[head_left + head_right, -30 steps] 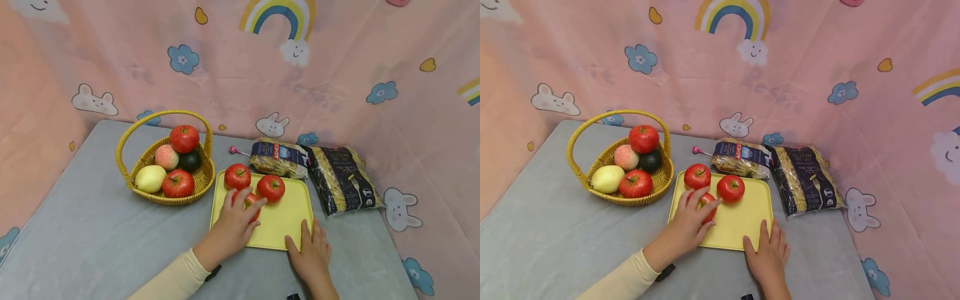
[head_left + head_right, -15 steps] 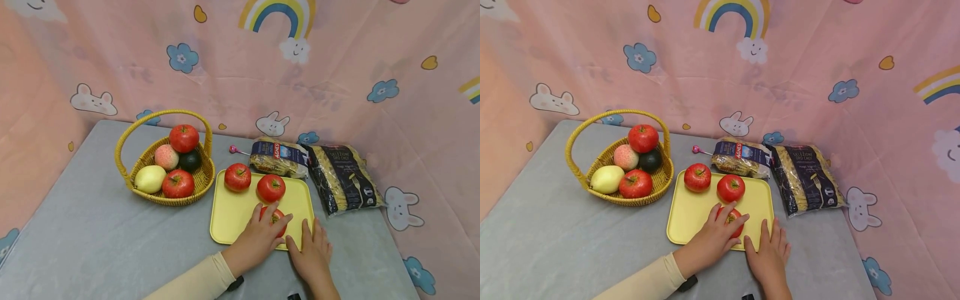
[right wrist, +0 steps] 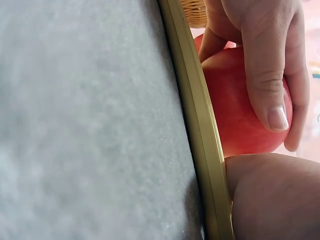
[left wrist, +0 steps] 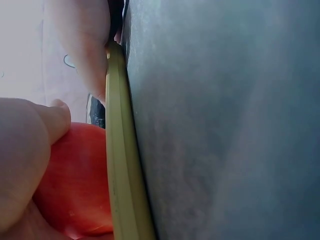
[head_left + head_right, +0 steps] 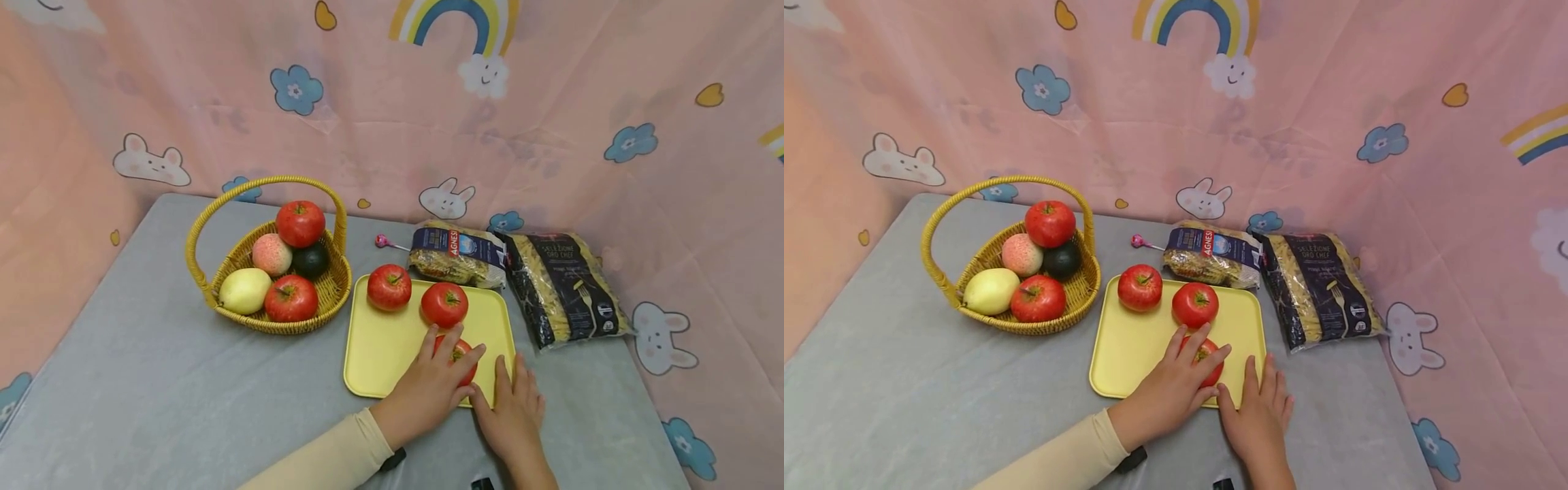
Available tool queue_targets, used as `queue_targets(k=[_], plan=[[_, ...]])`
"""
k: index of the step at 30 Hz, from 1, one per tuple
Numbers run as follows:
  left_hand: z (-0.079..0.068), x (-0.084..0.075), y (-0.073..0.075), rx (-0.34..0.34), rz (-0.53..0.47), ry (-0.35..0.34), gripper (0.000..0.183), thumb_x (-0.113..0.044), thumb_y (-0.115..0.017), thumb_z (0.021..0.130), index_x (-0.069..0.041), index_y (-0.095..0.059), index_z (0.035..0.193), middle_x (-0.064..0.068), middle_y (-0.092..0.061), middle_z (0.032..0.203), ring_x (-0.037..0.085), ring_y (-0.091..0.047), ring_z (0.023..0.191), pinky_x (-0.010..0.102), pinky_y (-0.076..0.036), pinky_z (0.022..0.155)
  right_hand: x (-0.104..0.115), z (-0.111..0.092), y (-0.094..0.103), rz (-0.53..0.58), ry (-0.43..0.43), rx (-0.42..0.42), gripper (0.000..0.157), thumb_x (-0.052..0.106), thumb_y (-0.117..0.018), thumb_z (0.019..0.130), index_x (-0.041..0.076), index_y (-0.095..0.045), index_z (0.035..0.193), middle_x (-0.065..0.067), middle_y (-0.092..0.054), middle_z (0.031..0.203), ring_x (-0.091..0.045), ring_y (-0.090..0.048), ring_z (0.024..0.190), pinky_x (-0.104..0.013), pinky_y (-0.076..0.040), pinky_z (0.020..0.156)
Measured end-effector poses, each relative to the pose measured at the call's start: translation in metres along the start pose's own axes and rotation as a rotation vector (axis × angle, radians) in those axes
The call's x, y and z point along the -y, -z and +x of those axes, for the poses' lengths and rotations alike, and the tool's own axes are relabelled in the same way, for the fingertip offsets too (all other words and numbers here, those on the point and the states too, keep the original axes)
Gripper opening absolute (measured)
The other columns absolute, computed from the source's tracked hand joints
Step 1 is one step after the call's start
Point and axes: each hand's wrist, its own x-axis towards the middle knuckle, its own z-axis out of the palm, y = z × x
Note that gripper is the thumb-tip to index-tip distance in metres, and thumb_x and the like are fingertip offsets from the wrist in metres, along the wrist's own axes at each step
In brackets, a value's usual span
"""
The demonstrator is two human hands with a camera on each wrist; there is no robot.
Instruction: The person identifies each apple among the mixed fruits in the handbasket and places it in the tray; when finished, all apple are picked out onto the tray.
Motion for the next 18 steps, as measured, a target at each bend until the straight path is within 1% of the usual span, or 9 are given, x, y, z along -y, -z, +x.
queue_targets(k=[2, 5, 7, 9, 11, 15, 18], plan=[[0.001, -0.001, 0.000, 0.004, -0.009, 0.001, 0.067, -0.046, -0.069, 0.102, -0.025, -0.046, 0.162, 0.017, -0.038, 0.165, 0.038, -0.032, 0.153, 0.052, -0.028, 0.124, -0.002, 0.000, -0.001, 0.009, 0.022, -0.029, 0.083, 0.044, -0.061, 0.106, -0.010, -0.030, 0.161, -0.034, -0.002, 0.170, -0.062, -0.002, 0.152, -0.083, -0.001, 0.111], [0.002, -0.004, -0.001, 0.012, -0.018, 0.018, 0.066, -0.045, -0.068, 0.103, -0.026, -0.045, 0.162, 0.016, -0.035, 0.167, 0.042, -0.034, 0.151, 0.049, -0.038, 0.119, -0.006, -0.001, -0.004, 0.019, 0.060, -0.080, 0.083, 0.045, -0.063, 0.104, -0.011, -0.034, 0.159, -0.035, -0.008, 0.169, -0.063, -0.008, 0.150, -0.084, -0.005, 0.109], [0.002, -0.006, -0.001, 0.014, -0.017, 0.039, 0.066, -0.046, -0.068, 0.103, -0.028, -0.045, 0.163, 0.015, -0.032, 0.169, 0.044, -0.034, 0.151, 0.047, -0.047, 0.111, -0.007, -0.001, -0.005, 0.029, 0.064, -0.086, 0.081, 0.041, -0.064, 0.103, -0.010, -0.035, 0.159, -0.035, -0.008, 0.169, -0.063, -0.008, 0.150, -0.085, -0.005, 0.109], [0.002, -0.008, -0.001, 0.016, -0.009, 0.064, 0.067, -0.048, -0.068, 0.103, -0.032, -0.044, 0.163, 0.013, -0.030, 0.170, 0.045, -0.033, 0.151, 0.047, -0.050, 0.107, -0.006, -0.001, -0.005, 0.031, 0.057, -0.076, 0.080, 0.038, -0.064, 0.103, -0.009, -0.034, 0.160, -0.034, -0.007, 0.170, -0.062, -0.007, 0.151, -0.084, -0.004, 0.109], [0.001, -0.010, 0.000, 0.018, 0.001, 0.085, 0.067, -0.050, -0.068, 0.102, -0.035, -0.044, 0.163, 0.011, -0.029, 0.172, 0.045, -0.030, 0.153, 0.051, -0.048, 0.106, -0.005, -0.001, -0.003, 0.032, 0.039, -0.053, 0.078, 0.035, -0.064, 0.103, -0.008, -0.032, 0.161, -0.033, -0.004, 0.171, -0.061, -0.004, 0.152, -0.083, -0.002, 0.110], [0.001, -0.012, 0.002, 0.033, 0.010, 0.115, 0.067, -0.055, -0.066, 0.101, -0.039, -0.043, 0.163, 0.008, -0.026, 0.173, 0.047, -0.020, 0.157, 0.063, -0.037, 0.112, -0.002, 0.001, 0.000, 0.014, 0.007, -0.003, 0.078, 0.034, -0.061, 0.105, -0.005, -0.027, 0.164, -0.032, 0.001, 0.172, -0.059, 0.000, 0.154, -0.082, 0.000, 0.112], [0.001, -0.012, 0.003, 0.044, 0.012, 0.119, 0.069, -0.058, -0.064, 0.102, -0.039, -0.041, 0.164, 0.007, -0.025, 0.174, 0.047, -0.014, 0.158, 0.067, -0.031, 0.115, -0.001, 0.001, 0.000, 0.008, -0.002, 0.010, 0.078, 0.033, -0.060, 0.106, -0.005, -0.026, 0.164, -0.031, 0.003, 0.172, -0.059, 0.002, 0.154, -0.081, 0.000, 0.113]])
